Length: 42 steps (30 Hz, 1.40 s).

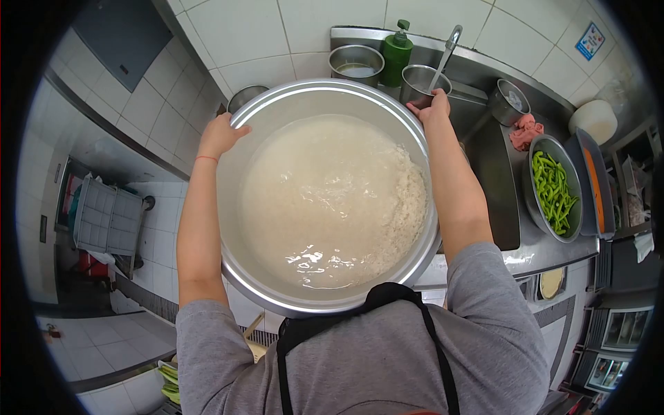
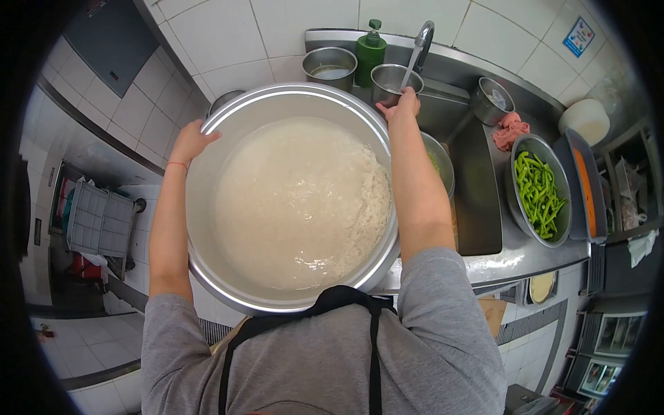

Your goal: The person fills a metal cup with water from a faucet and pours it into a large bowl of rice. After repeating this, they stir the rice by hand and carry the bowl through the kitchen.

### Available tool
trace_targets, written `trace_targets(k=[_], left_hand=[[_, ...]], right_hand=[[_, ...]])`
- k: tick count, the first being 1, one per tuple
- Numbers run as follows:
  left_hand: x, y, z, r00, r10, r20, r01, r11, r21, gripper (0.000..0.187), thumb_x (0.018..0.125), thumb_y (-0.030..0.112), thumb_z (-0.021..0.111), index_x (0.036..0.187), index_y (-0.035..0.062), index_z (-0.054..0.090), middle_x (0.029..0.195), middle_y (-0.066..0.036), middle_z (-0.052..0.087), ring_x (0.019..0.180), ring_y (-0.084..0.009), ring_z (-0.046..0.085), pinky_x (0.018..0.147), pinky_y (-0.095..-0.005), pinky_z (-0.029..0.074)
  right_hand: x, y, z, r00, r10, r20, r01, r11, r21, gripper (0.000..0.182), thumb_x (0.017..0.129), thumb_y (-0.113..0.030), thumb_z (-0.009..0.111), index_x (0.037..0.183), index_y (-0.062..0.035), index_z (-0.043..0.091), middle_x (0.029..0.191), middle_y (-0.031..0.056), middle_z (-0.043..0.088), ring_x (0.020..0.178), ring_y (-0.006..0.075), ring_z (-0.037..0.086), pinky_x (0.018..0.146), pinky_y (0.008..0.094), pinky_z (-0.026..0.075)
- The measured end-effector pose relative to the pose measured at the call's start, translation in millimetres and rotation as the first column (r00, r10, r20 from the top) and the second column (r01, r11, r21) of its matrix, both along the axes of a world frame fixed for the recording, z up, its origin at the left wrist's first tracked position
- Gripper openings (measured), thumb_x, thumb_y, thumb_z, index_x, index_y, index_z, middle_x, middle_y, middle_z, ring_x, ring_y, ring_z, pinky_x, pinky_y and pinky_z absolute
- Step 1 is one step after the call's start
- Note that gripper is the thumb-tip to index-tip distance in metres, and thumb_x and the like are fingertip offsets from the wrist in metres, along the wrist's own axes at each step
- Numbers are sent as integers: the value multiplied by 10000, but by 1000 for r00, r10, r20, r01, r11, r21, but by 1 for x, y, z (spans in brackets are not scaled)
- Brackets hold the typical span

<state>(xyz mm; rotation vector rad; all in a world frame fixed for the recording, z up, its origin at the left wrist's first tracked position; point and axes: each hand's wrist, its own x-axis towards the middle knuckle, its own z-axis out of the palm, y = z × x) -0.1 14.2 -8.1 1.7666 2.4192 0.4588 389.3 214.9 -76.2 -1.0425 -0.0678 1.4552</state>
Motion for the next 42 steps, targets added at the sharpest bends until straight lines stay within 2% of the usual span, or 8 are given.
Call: trace_targets(k=[7,15,25,31,36,37,39,42], left_hand=[[1,0,1,1000,3,0,-3,1000,-5,416,655,351,674,858,-5,603,843,-177,619,800,-290,596,720,-360,456],[0,0,-1,1000,3,0,-3,1000,0,429,657,354,671,874,-9,597,847,-177,619,802,-289,596,718,-358,456],[-1,1,-1,1000,-1,1,1,1000,-6,440,658,360,675,880,-11,594,856,-177,617,811,-288,594,720,-360,455],[-2,1,-2,1000,3,2,-3,1000,-11,432,658,358,676,874,-8,598,859,-179,617,812,-291,593,724,-361,454],[-1,0,-2,1000,2,1,-2,1000,4,426,660,360,676,863,-7,602,847,-179,618,805,-291,595,722,-361,455],[-1,0,-1,1000,1,-3,-1,1000,2,424,661,359,677,860,-6,603,842,-178,619,802,-291,595,720,-361,456],[0,0,0,1000,5,4,-5,1000,0,422,661,357,678,861,-6,602,840,-176,620,800,-291,596,719,-362,456],[-1,0,-1,1000,4,4,-4,1000,-1,419,661,353,680,863,-5,602,839,-175,620,798,-291,597,716,-363,456]], right_hand=[[-1,-4,4,999,9,33,-9,1000,-8,445,734,-106,485,1159,-72,361,1074,255,458,725,465,527,800,660,360],[2,3,-5,1000,-7,21,7,1000,-3,506,724,-87,507,1190,-82,309,1151,257,403,856,493,499,801,665,360],[4,3,-5,999,26,35,-25,1000,-13,485,729,-89,508,1178,-51,331,1161,265,402,842,485,508,783,656,375],[6,10,-12,1000,18,18,-17,999,-43,513,726,-79,519,1196,-58,314,1191,261,382,933,501,480,791,674,356],[9,16,-18,1000,3,2,-3,998,-65,569,711,-57,544,1223,-73,296,1263,240,319,1069,514,391,831,689,310],[7,14,-15,1000,5,3,-5,998,-64,569,711,-57,544,1223,-73,296,1263,240,319,1069,514,391,831,689,310],[2,12,-11,995,-65,70,73,990,-118,382,743,-121,521,1085,11,416,1074,292,452,931,540,442,804,650,363],[1,8,-8,993,-86,81,95,987,-127,378,737,-115,526,1085,-2,427,1090,273,453,932,539,446,794,660,360]])
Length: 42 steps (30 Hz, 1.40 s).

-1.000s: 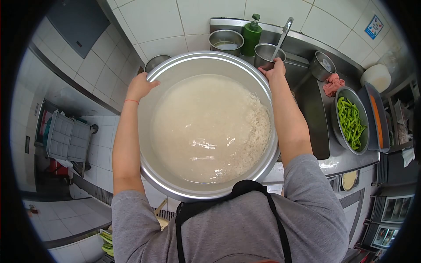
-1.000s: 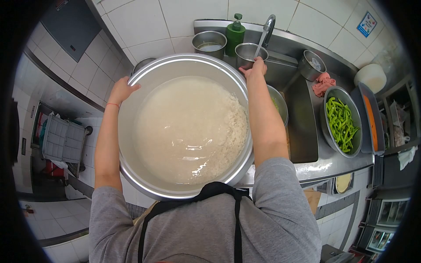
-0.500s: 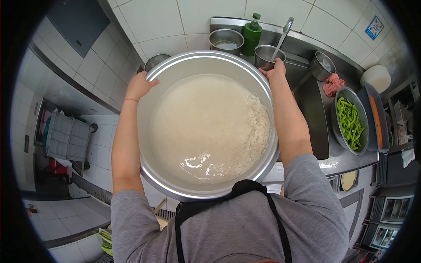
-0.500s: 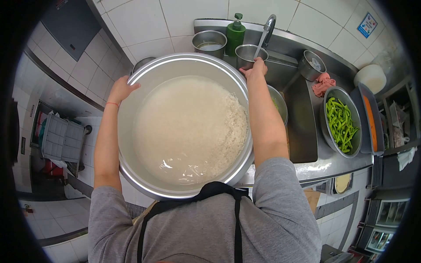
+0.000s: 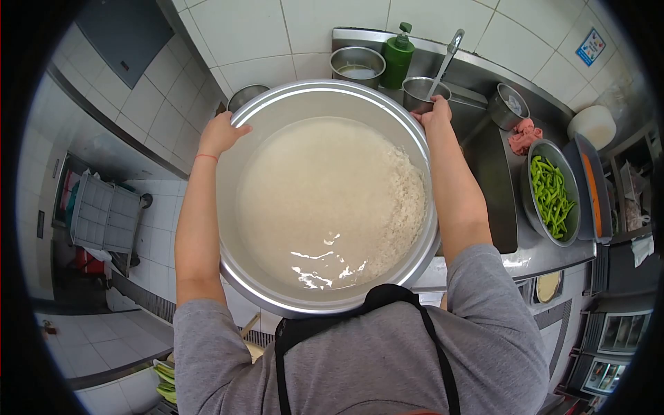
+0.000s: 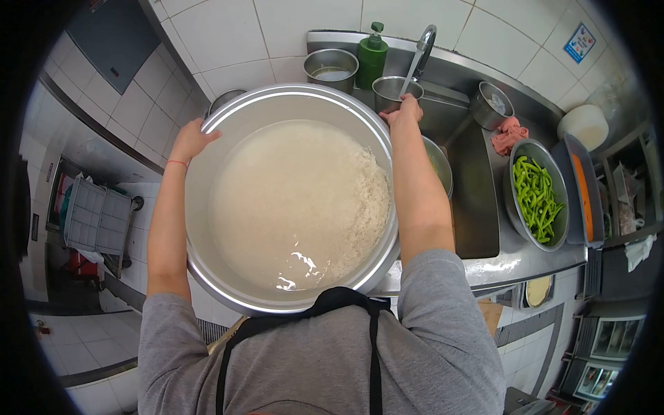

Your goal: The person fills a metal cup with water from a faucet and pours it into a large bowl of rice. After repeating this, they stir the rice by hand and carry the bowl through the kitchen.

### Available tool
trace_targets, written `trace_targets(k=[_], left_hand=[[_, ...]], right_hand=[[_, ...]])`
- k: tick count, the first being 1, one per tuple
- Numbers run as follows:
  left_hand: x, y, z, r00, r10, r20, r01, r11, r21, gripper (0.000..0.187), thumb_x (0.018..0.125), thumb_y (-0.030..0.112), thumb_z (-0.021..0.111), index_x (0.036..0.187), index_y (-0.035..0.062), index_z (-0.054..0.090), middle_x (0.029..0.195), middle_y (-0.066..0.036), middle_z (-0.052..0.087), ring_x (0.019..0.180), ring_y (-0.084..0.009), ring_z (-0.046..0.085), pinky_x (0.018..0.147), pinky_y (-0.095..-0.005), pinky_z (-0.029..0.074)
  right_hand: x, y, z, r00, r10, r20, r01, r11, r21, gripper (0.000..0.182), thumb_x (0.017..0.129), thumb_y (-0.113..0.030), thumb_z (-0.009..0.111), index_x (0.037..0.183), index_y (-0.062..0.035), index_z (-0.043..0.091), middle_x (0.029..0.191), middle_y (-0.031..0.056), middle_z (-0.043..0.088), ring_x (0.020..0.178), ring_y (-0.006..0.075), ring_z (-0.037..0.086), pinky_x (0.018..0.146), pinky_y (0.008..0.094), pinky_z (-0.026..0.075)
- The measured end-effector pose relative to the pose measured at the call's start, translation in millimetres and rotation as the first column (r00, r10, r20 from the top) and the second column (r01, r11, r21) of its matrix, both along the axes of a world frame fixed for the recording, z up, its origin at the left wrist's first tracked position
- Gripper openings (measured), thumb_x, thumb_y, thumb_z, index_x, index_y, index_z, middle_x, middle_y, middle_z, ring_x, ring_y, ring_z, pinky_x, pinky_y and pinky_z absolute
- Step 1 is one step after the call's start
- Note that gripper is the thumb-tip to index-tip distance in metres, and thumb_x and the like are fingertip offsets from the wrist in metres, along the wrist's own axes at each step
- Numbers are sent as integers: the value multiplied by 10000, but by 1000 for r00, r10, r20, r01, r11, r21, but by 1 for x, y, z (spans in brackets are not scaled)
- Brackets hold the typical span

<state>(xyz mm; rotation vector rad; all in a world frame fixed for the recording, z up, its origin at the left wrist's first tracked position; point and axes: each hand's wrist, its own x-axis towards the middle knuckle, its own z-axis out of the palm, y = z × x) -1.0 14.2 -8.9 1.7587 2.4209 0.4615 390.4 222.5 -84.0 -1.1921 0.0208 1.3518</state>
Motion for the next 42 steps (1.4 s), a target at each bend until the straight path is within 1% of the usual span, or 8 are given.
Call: trace_targets(k=[1,3,9,10,12,34,36,42], left_hand=[[0,0,0,1000,-4,-6,4,1000,3,418,660,351,681,865,-5,603,839,-175,621,798,-291,597,716,-364,456],[-1,0,-1,1000,-10,-7,10,1000,14,418,661,351,681,863,-6,603,839,-176,621,796,-292,597,716,-364,456],[-2,0,-2,1000,-22,-2,22,999,27,414,659,349,679,854,-9,606,841,-183,619,795,-296,598,713,-364,457],[-2,0,-2,1000,-20,-4,20,1000,21,413,658,347,679,852,-11,607,842,-185,619,795,-296,598,712,-363,457],[-1,0,-2,1000,-20,-6,20,1000,21,416,657,347,679,855,-11,606,841,-185,619,795,-297,598,711,-363,458],[-3,2,-2,1000,-9,5,9,1000,-11,432,666,352,679,877,-16,597,865,-187,617,819,-295,597,723,-361,459],[-1,1,0,1000,-7,6,7,1000,-14,430,667,353,678,876,-14,597,866,-185,618,819,-295,597,723,-361,459],[-6,2,-7,1000,-23,16,23,999,31,432,650,350,679,857,-21,601,814,-190,616,773,-305,597,702,-367,450]], right_hand=[[1,0,-1,1000,0,0,0,1000,1,378,737,-115,526,1085,-2,427,1090,273,453,932,539,446,794,660,360],[6,-1,-2,995,61,-79,-56,996,63,609,700,-44,544,1246,-74,277,1298,234,283,1100,519,361,846,702,275],[6,-3,1,995,52,-89,-48,998,46,603,693,-32,539,1244,-48,295,1306,240,269,1105,533,348,845,706,271],[5,-2,0,995,52,-88,-48,998,47,603,693,-32,539,1244,-48,295,1306,240,269,1105,533,348,845,706,271],[3,0,-1,1000,8,-6,-8,1000,-9,432,727,-89,531,1129,-17,391,1170,269,398,979,552,428,797,675,348],[5,-1,-4,999,43,9,-43,997,60,335,748,-59,464,1071,7,406,1051,291,468,933,554,454,778,671,365],[6,-4,-1,998,31,-46,-28,998,60,355,745,-32,473,1096,4,439,1149,271,418,932,519,476,767,709,325],[7,-1,-5,995,36,-96,-31,998,52,313,748,-32,461,1058,7,451,1122,252,429,954,487,464,796,692,324]])
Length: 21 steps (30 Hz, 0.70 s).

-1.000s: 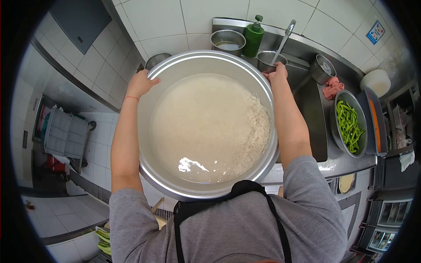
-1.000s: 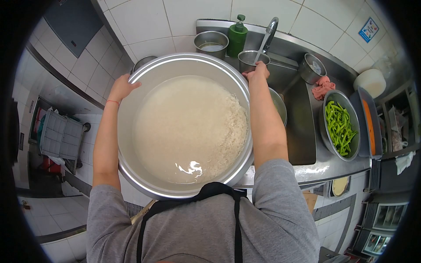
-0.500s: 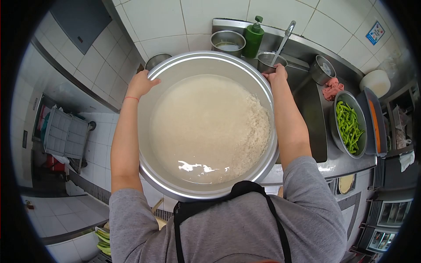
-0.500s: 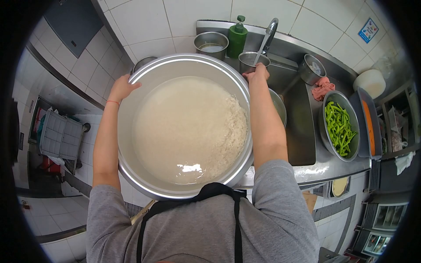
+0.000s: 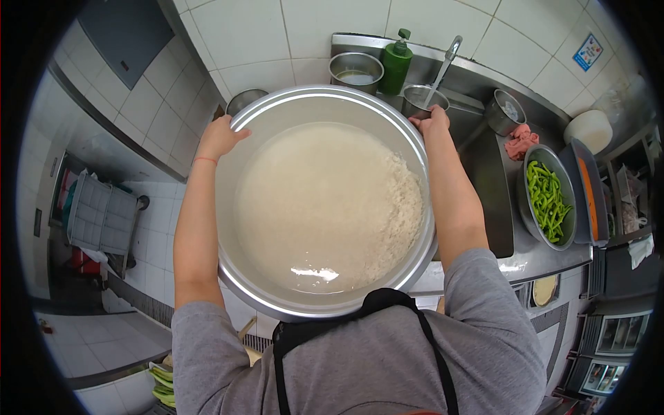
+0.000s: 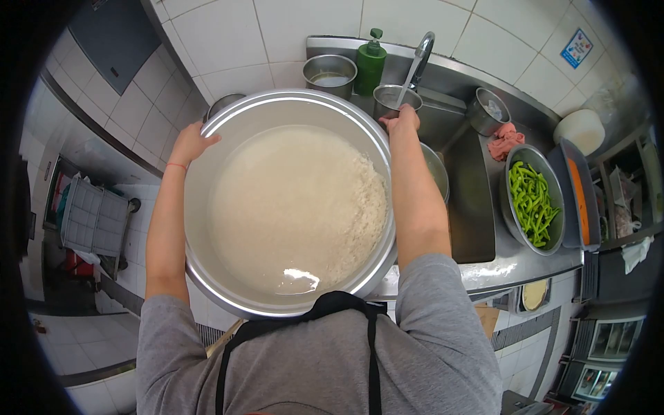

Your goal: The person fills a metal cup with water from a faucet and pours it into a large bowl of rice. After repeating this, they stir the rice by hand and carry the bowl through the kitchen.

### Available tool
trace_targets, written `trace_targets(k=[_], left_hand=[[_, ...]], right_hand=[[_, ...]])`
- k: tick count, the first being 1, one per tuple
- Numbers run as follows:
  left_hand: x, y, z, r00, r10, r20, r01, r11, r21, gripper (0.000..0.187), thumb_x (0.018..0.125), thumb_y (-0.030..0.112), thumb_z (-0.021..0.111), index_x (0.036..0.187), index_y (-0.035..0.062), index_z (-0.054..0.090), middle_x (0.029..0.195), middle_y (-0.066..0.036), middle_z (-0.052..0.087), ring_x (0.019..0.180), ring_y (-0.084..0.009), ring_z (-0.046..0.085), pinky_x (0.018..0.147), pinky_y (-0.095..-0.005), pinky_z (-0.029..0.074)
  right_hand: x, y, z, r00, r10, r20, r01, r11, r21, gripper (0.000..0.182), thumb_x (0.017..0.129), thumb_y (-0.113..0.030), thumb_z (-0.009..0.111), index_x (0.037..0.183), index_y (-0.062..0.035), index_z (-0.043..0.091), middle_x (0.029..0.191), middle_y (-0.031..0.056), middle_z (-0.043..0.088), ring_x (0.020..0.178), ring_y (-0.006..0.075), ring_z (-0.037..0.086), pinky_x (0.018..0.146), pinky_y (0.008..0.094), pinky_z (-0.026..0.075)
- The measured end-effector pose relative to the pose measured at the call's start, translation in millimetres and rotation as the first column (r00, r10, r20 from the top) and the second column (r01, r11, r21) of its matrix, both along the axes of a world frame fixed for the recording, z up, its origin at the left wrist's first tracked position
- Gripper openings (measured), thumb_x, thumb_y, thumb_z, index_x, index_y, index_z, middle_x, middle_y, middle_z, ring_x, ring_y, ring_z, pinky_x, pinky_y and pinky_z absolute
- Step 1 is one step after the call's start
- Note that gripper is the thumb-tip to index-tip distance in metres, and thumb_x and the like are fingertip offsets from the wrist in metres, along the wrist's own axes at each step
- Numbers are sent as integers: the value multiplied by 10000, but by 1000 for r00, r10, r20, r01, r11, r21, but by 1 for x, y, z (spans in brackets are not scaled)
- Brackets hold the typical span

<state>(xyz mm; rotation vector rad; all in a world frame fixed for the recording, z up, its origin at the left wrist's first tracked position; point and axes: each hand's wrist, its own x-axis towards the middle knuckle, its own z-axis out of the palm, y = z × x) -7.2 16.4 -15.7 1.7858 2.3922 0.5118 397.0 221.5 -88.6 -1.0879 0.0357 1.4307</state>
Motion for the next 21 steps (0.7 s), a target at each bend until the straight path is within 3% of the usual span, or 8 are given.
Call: trace_targets(k=[5,7,21], left_hand=[[3,-1,4,1000,27,1,-26,998,-53,429,671,348,679,890,-10,588,878,-182,616,830,-296,594,725,-360,457],[3,-2,2,1000,10,-2,-10,1000,11,434,650,344,675,871,-22,597,825,-192,615,780,-302,599,706,-366,452],[7,-4,7,1000,23,-2,-23,999,-29,433,663,350,679,881,-14,593,875,-191,616,834,-308,594,733,-368,459]], right_hand=[[1,5,-4,1000,-1,-8,1,1000,1,310,746,-27,460,1055,0,455,1135,238,420,1004,472,437,812,686,317],[-1,2,0,1000,-17,4,17,1000,-11,311,747,-27,461,1057,-4,456,1139,235,416,1015,468,433,814,686,315],[-1,-2,0,1000,-5,17,5,1000,9,326,752,-32,464,1077,-8,445,1114,259,427,921,510,470,789,694,325]])
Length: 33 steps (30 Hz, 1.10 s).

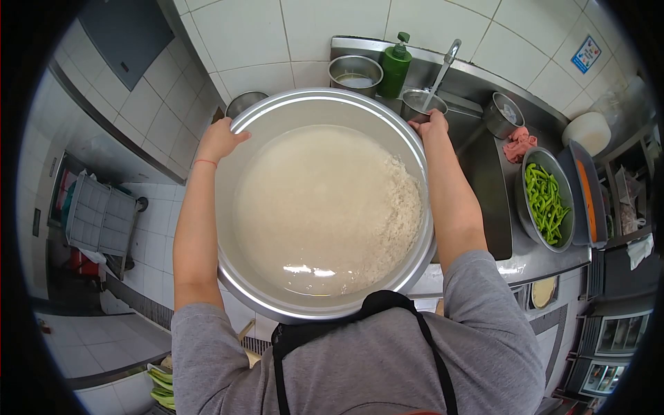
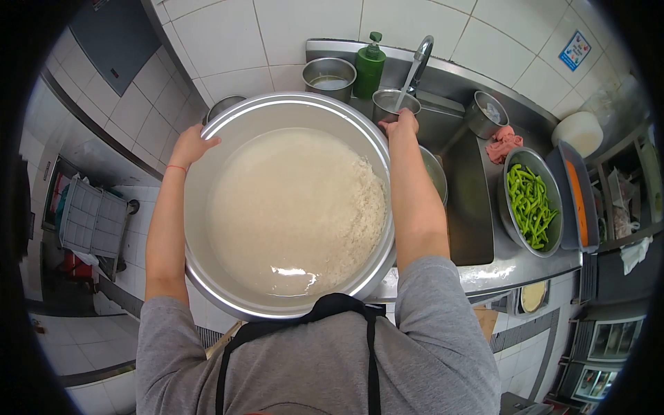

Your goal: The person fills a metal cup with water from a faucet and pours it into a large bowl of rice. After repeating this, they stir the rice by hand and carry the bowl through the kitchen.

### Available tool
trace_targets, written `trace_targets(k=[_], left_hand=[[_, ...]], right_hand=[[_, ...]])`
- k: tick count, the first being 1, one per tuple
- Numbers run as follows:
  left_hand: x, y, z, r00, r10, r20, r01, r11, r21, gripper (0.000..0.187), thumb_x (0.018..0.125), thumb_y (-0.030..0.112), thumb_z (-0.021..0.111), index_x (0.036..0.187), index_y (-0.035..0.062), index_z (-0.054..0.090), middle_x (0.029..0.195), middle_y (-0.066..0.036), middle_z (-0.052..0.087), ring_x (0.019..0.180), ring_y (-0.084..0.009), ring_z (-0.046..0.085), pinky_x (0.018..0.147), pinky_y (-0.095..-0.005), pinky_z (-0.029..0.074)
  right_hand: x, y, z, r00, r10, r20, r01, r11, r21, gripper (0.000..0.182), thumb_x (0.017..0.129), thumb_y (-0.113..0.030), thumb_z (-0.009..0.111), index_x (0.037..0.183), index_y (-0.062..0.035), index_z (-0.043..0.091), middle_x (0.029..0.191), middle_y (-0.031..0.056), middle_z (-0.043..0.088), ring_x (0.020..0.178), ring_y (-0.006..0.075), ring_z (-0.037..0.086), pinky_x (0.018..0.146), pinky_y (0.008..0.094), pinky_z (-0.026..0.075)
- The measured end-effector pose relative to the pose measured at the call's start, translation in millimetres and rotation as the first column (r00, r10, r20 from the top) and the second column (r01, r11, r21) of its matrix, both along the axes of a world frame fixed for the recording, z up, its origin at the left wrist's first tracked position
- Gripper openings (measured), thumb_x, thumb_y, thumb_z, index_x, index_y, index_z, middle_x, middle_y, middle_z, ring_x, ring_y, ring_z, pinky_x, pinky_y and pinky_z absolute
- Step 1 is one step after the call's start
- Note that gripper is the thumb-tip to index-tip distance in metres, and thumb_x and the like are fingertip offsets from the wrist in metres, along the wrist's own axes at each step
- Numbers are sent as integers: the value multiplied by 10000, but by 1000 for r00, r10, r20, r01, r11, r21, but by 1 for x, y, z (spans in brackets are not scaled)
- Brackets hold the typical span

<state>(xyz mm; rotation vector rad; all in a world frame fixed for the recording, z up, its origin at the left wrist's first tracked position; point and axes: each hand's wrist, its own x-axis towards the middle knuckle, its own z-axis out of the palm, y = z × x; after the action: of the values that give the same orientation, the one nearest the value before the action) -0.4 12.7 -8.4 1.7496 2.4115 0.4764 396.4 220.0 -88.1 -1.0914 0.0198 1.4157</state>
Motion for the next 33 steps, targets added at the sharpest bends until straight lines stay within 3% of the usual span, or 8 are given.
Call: trace_targets(k=[7,16,24,33], left_hand=[[-3,2,-3,1000,-18,-22,18,1000,0,428,661,354,681,870,-10,596,860,-187,619,820,-307,596,724,-371,459],[-4,2,-3,1000,-5,5,5,1000,3,433,653,349,677,874,-14,595,855,-189,618,814,-308,597,718,-367,459],[-4,2,-3,1000,-6,2,6,1000,4,444,653,349,680,883,-20,592,864,-196,616,815,-309,598,720,-371,460],[0,0,0,1000,8,4,-8,1000,-5,434,656,339,682,893,-13,591,867,-191,616,821,-304,598,727,-366,460]], right_hand=[[3,6,-8,1000,21,-18,-21,1000,6,356,744,-25,468,1097,0,431,1132,271,407,908,512,477,803,685,326],[-1,-3,3,1000,-16,3,16,999,-32,276,742,-28,447,1016,5,457,870,262,527,749,491,534,818,672,327],[7,15,-16,999,22,-38,-24,999,-35,336,731,-26,479,1066,-13,464,1144,211,414,1021,452,436,824,673,334],[3,7,-7,1000,-7,-24,7,999,-35,339,731,-22,479,1068,-11,455,1123,217,422,1006,459,443,818,679,334]])
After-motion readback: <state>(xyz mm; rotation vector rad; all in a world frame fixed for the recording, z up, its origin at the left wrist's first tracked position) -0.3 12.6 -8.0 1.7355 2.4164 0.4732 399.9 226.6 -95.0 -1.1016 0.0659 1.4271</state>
